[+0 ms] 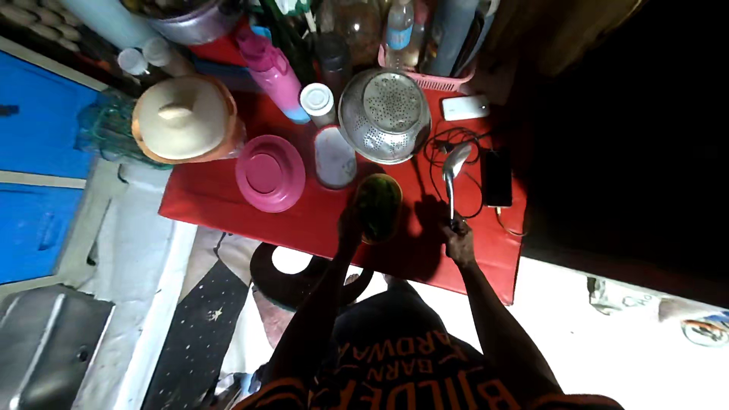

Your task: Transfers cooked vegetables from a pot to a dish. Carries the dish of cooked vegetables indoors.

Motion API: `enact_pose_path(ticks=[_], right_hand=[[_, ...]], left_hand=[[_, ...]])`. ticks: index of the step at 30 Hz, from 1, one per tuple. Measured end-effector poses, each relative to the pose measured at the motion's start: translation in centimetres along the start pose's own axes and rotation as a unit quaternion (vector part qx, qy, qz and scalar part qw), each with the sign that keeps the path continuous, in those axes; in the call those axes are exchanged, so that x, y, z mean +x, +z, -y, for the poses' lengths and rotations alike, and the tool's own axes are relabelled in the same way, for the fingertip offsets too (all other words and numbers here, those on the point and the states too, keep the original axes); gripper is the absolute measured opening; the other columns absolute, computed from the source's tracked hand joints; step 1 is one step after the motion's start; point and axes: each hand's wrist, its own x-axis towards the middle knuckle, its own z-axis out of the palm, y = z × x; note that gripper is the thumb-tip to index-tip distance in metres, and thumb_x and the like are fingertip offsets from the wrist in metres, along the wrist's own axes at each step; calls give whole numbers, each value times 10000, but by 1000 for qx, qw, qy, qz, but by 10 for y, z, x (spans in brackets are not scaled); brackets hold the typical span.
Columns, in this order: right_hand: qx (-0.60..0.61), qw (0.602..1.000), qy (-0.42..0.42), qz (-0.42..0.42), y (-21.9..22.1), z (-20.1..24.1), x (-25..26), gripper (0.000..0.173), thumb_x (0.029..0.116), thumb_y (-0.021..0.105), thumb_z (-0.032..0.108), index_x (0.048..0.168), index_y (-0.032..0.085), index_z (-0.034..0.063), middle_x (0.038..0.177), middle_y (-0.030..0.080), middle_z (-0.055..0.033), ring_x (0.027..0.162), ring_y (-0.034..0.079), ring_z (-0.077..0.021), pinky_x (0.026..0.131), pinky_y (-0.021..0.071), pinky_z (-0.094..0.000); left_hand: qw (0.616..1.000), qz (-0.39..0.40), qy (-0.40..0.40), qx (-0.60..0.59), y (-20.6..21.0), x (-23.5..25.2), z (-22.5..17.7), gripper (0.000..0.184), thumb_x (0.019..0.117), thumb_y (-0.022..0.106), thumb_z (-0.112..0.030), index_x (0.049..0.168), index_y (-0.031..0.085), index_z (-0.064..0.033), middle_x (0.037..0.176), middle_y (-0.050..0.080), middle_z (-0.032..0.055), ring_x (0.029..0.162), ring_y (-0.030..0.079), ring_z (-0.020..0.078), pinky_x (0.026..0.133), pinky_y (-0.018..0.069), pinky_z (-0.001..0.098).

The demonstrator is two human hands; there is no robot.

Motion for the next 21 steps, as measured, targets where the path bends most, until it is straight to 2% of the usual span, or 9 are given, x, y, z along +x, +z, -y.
enact_pose_path(ticks=[2, 5, 8, 11, 16, 18, 19, 20, 21], right_hand=[[-6, 1000, 2, -8, 1, 0, -4, 384, 905, 699, 157, 1240, 665, -28, 1010, 715, -98, 850, 669, -111, 786, 573, -319], [-3, 1000, 8, -19, 6, 3, -6, 370, 910, 703, 161, 1227, 672, -29, 1024, 712, -117, 867, 671, -140, 796, 574, -357], [-6, 1000, -3, -27, 7, 8, -8, 359, 903, 693, 151, 1211, 681, -33, 1030, 707, -124, 872, 663, -135, 798, 566, -358], [-17, 999, 4, -33, 5, 11, -10, 318, 908, 706, 129, 1174, 684, -44, 980, 700, -117, 821, 645, -131, 764, 557, -354], [-63, 997, -14, -37, 8, 12, -7, 324, 926, 699, 144, 1174, 681, -63, 958, 706, -171, 823, 663, -215, 783, 557, -456], [-72, 996, -12, -41, 9, 15, -7, 332, 928, 706, 153, 1165, 677, -78, 951, 702, -199, 821, 661, -253, 782, 547, -495], [-77, 996, -7, -39, 8, 17, -9, 342, 930, 700, 156, 1175, 672, -80, 955, 699, -205, 819, 661, -258, 780, 548, -499], [-83, 996, -1, -32, 5, 18, -12, 357, 936, 694, 150, 1198, 658, -89, 967, 693, -223, 825, 659, -271, 785, 547, -506], [-86, 996, 1, -23, 3, 20, -12, 374, 943, 686, 130, 1225, 637, -111, 994, 682, -262, 844, 656, -307, 799, 542, -533]], left_hand=[[1000, -11, -4, -4, 4, 1, -7, 410, 1113, 394, -203, 1434, 540, 4, 1363, 614, 237, 1266, 598, 355, 1104, 450, 518], [1000, -3, 15, -3, 5, 3, -15, 398, 1096, 413, -162, 1413, 551, 35, 1383, 599, 243, 1300, 575, 343, 1136, 431, 487], [998, 15, 39, -46, 3, 7, -17, 438, 1111, 378, -196, 1480, 501, 6, 1461, 557, 216, 1369, 530, 307, 1180, 390, 459], [995, 29, 53, -76, 3, 10, -15, 442, 1110, 394, -210, 1493, 495, -15, 1462, 562, 200, 1360, 543, 278, 1172, 407, 445], [996, 45, 68, -42, 4, 21, -14, 423, 1115, 395, -240, 1439, 555, -22, 1401, 610, 190, 1315, 581, 284, 1147, 431, 451], [990, 48, 128, -39, 3, 20, -15, 426, 1108, 411, -205, 1458, 529, 6, 1404, 598, 227, 1305, 588, 319, 1130, 447, 462], [986, 41, 164, -10, -1, 11, -26, 422, 1101, 408, -169, 1444, 525, 48, 1380, 603, 263, 1278, 604, 346, 1103, 473, 456], [986, 44, 157, 38, -14, -10, -61, 414, 1094, 391, -114, 1436, 514, 84, 1377, 596, 284, 1273, 605, 351, 1091, 481, 424], [993, 97, -9, 72, -39, -41, -139, 422, 1108, 346, -55, 1512, 441, 24, 1514, 505, 208, 1404, 490, 287, 1184, 357, 385]])
